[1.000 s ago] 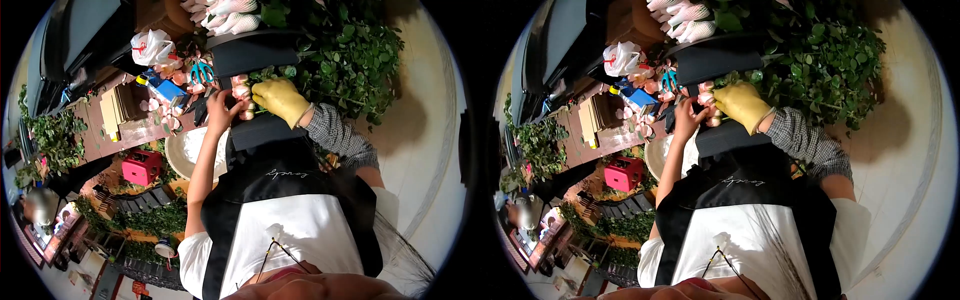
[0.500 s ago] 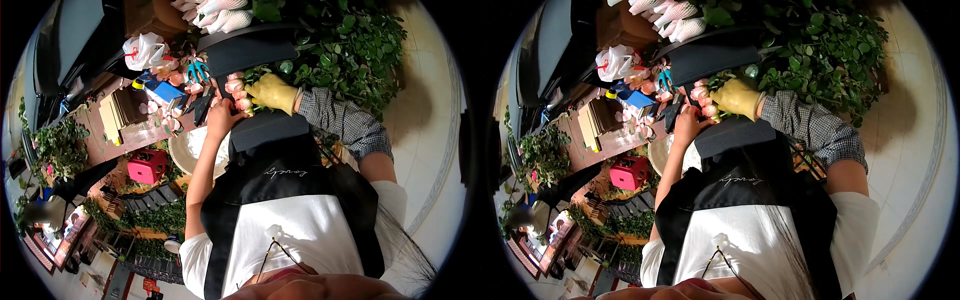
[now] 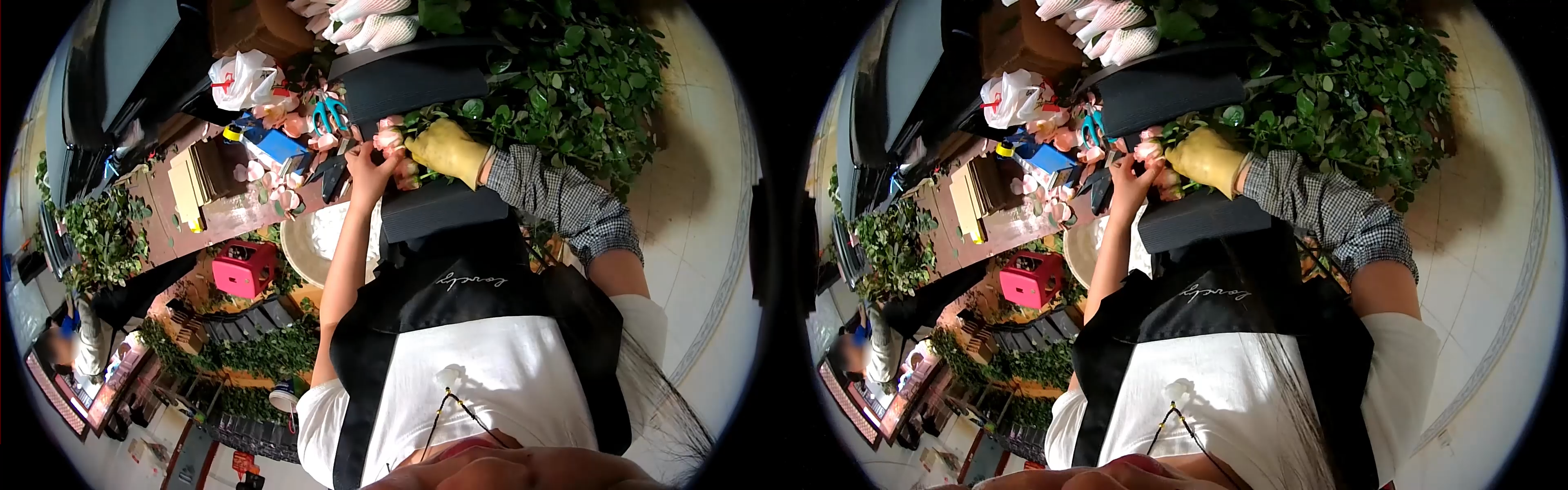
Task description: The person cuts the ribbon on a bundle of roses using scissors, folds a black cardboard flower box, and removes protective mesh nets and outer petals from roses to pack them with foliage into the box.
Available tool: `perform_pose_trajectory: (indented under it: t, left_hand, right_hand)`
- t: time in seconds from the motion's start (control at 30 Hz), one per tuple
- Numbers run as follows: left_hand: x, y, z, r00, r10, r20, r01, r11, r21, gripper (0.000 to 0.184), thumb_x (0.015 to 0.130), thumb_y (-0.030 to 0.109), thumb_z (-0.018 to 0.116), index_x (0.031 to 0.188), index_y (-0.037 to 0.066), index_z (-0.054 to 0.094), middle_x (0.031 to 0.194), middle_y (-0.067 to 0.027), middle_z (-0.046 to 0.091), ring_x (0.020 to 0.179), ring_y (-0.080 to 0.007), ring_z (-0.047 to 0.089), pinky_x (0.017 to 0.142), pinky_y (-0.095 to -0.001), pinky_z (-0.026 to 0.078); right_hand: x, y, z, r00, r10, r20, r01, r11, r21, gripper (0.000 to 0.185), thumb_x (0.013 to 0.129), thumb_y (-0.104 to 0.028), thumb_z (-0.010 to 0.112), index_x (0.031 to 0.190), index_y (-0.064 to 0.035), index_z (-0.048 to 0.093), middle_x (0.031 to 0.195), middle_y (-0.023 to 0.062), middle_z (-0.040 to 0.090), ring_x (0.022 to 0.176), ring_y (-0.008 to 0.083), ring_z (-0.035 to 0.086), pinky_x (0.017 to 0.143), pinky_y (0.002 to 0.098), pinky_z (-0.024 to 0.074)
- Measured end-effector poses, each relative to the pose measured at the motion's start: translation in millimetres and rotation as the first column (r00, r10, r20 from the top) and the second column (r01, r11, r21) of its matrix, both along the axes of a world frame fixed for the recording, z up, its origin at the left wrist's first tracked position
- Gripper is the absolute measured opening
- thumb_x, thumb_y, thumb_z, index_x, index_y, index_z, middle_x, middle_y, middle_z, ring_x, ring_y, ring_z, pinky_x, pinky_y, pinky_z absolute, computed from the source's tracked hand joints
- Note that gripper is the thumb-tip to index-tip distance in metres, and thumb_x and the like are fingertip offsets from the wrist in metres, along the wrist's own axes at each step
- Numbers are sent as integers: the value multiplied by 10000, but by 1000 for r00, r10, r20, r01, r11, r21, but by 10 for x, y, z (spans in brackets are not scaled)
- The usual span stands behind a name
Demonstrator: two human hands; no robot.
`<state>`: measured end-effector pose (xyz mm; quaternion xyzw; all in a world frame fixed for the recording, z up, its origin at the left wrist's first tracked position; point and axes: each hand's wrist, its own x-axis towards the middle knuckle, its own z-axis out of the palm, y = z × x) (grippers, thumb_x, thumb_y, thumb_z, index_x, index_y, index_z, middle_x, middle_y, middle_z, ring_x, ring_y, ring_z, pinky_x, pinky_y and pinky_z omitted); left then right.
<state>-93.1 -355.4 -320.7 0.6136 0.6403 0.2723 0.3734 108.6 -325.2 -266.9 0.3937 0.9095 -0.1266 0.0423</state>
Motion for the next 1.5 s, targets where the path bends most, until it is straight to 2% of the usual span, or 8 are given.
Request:
perform_pose_trajectory:
  t: [0.13, 0.33, 0.7, 0.93, 1.03, 1.2, 1.33, 1.5]
  left_hand:
    - [187, -16, 80, 972, 57, -229, -90, 987, -136, 690, 670, 464, 863, 1217, 88, 676, 1284, -278, 452, 1286, -439, 363, 1065, -503, 357]
    - [96, -97, -112, 1000, 13, -15, -13, 998, 54, 536, 698, 413, 865, 1109, 94, 735, 1564, -277, 264, 1437, -434, 203, 1170, -517, 212]
    - [65, -110, -249, 997, 2, 78, -8, 996, 86, 484, 697, 369, 866, 1060, 83, 725, 1564, -288, 284, 1451, -463, 178, 1185, -544, 171]
    - [64, -118, -244, 1000, -9, 18, 7, 997, 83, 498, 702, 401, 858, 1087, 111, 734, 1571, -264, 288, 1442, -493, 190, 1165, -565, 220]
    - [74, -96, -252, 1000, 4, 11, -5, 993, 119, 481, 703, 399, 849, 1084, 125, 741, 1562, -259, 305, 1435, -495, 206, 1162, -564, 229]
    - [79, -93, -190, 999, 6, -40, -2, 996, 94, 481, 695, 395, 849, 1080, 128, 740, 1553, -258, 317, 1427, -493, 221, 1160, -560, 233]
    - [67, -91, -320, 999, 32, 40, -36, 995, 89, 485, 688, 398, 852, 1082, 138, 740, 1560, -259, 300, 1427, -491, 211, 1161, -560, 230]
    - [101, -116, -216, 1000, 11, 18, -13, 993, 115, 476, 700, 410, 849, 1085, 151, 743, 1555, -258, 306, 1429, -492, 208, 1156, -558, 243]
  right_hand:
    - [49, -52, 74, 998, -53, 32, 53, 999, -3, 204, 911, -301, 607, 925, -101, 646, 742, 68, 692, 648, 280, 679, 611, 426, 527]
    - [-122, 36, 590, 949, -309, -54, 311, 950, 32, 160, 859, -206, 597, 899, -90, 700, 810, 90, 734, 763, 270, 728, 642, 404, 566]
    - [-105, 266, 430, 912, -249, 327, 354, 879, -320, 264, 887, -246, 581, 970, -80, 768, 990, 129, 748, 883, 309, 726, 749, 440, 569]
    - [-35, 13, 357, 923, -224, 311, 258, 963, -72, 260, 925, -256, 550, 1083, -101, 688, 903, 108, 742, 873, 295, 724, 722, 426, 569]
    - [-1, 23, 648, 865, -484, -134, 466, 872, -149, 312, 973, -326, 486, 1050, -102, 689, 882, 159, 721, 805, 332, 702, 721, 470, 541]
    - [-129, 401, 143, 873, -324, 363, 399, 904, -153, 551, 444, -9, 911, 949, -63, 697, 858, 133, 736, 857, 283, 731, 704, 367, 589]
    - [66, 121, 530, 900, -430, -67, 431, 902, 1, 162, 879, -244, 657, 960, -105, 679, 852, 81, 739, 800, 317, 712, 682, 430, 568]
    - [101, -108, 526, 892, -391, -226, 402, 916, 2, 633, 887, -300, 683, 1450, -146, 437, 840, 77, 714, 784, 312, 678, 761, 424, 541]
